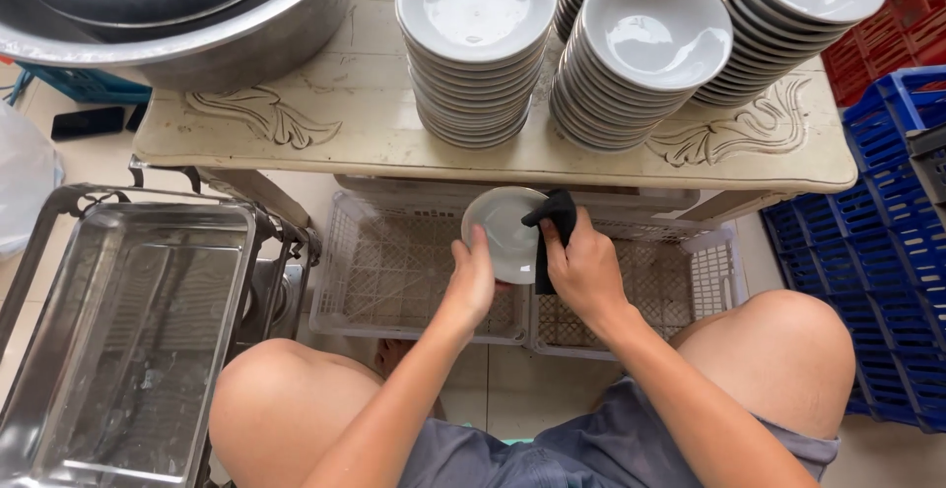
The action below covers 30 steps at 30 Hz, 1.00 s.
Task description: Wiping and stacking small ceramic bowls using a cloth.
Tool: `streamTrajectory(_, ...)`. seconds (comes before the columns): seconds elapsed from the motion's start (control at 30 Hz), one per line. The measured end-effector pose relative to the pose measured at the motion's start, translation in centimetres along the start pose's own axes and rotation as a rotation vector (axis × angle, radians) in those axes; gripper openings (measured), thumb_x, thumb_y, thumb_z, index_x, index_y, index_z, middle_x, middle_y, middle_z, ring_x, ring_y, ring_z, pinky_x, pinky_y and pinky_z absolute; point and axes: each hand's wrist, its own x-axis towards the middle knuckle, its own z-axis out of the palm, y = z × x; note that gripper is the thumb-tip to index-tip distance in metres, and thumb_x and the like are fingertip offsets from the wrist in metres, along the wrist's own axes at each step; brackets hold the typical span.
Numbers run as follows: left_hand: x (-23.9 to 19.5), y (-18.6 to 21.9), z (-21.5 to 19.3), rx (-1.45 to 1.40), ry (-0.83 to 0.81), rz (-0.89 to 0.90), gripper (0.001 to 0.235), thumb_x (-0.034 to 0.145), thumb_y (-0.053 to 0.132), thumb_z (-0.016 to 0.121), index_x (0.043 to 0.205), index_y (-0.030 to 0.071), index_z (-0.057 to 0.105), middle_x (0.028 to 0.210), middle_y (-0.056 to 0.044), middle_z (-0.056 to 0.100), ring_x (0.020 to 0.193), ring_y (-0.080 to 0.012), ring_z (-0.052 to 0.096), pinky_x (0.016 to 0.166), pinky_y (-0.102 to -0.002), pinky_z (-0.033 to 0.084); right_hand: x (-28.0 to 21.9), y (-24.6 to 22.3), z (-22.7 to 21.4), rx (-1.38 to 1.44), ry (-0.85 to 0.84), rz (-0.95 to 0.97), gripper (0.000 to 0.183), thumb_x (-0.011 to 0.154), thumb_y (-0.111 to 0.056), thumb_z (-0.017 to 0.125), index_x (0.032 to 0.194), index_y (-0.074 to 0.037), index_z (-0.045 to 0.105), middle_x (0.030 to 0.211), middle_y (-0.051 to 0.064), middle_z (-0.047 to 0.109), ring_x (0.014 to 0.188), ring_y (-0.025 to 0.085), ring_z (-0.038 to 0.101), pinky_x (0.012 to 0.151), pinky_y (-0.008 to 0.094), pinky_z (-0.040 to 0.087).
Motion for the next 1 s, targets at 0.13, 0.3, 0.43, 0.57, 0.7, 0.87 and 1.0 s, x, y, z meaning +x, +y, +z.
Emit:
streamTrajectory(0.13,-1.8,-0.2,-1.6,0.292,0.017,-0.010,0.068,0.085,0.042,0.018,0.132,-0.006,0.004,0.132,-0.029,0.018,0.123,-0.0382,0.023,0.099,-0.050,0.019,0.8,1.6,1.2,-0.066,-0.129,0.121,0.038,0.087,-0.038,0.045,0.077,-0.002,0.054,0.055,0.016,0.058,0.049,0.022,0.059,0.034,0.032,0.041)
streamTrajectory(0.3,-0.3,-1.8,-3.2,0.615,0.117,0.057,0.051,0.079,0.024,0.029,0.121,-0.002,0.041,0.113,-0.024,0.048,0.108,-0.0366,0.045,0.086,-0.051,0.036,2.0,5.3,3.7,-0.048,-0.239,0.259,0.040,0.086,-0.036,0.048,0.088,0.003,0.058,0.064,0.018,0.060,0.055,0.020,0.058,0.035,0.028,0.043)
streamTrajectory(0.43,1.6,-5.0,-2.9,0.640,0.195,0.098,0.048,0.077,0.021,0.036,0.117,-0.002,0.046,0.105,-0.025,0.052,0.099,-0.0382,0.052,0.079,-0.051,0.042,2.0,7.4,5.6,-0.040,-0.271,0.305,0.045,0.084,-0.040,0.050,0.089,0.004,0.057,0.064,0.017,0.059,0.053,0.018,0.056,0.033,0.026,0.042)
streamTrajectory(0.57,3.5,-8.6,-2.2,0.923,0.090,0.088,0.039,0.077,0.016,0.043,0.110,-0.003,0.052,0.101,-0.026,0.054,0.095,-0.0399,0.053,0.074,-0.051,0.045,1.7,8.0,7.3,0.030,-0.267,0.384,0.048,0.084,-0.041,0.051,0.098,0.006,0.054,0.075,0.018,0.059,0.065,0.019,0.055,0.043,0.027,0.045)
streamTrajectory(0.7,3.5,-9.1,0.1,1.098,-0.105,0.071,0.041,0.078,0.027,0.045,0.105,-0.001,0.057,0.101,-0.023,0.057,0.097,-0.0378,0.053,0.077,-0.050,0.044,0.7,4.9,8.1,0.152,-0.388,0.556,0.062,0.085,-0.040,0.047,0.123,0.007,0.036,0.116,0.026,0.046,0.107,0.030,0.046,0.081,0.041,0.044)
streamTrajectory(0.87,3.5,-11.6,2.3,1.183,-0.287,0.063,0.049,0.083,0.036,0.033,0.117,0.004,0.048,0.116,-0.019,0.048,0.108,-0.0363,0.044,0.084,-0.049,0.038,-0.4,1.6,8.7,0.288,-0.444,0.687,0.068,0.085,-0.038,0.045,0.130,0.007,0.020,0.131,0.026,0.028,0.122,0.033,0.028,0.097,0.044,0.029)
streamTrajectory(1.0,4.7,-12.7,2.3,1.192,-0.310,0.089,0.045,0.080,0.035,0.035,0.102,0.004,0.058,0.101,-0.016,0.058,0.100,-0.0328,0.050,0.082,-0.045,0.038,-0.7,1.4,9.2,0.372,-0.440,0.758,0.068,0.086,-0.036,0.045,0.132,0.004,0.015,0.134,0.024,0.022,0.125,0.032,0.022,0.101,0.043,0.023)
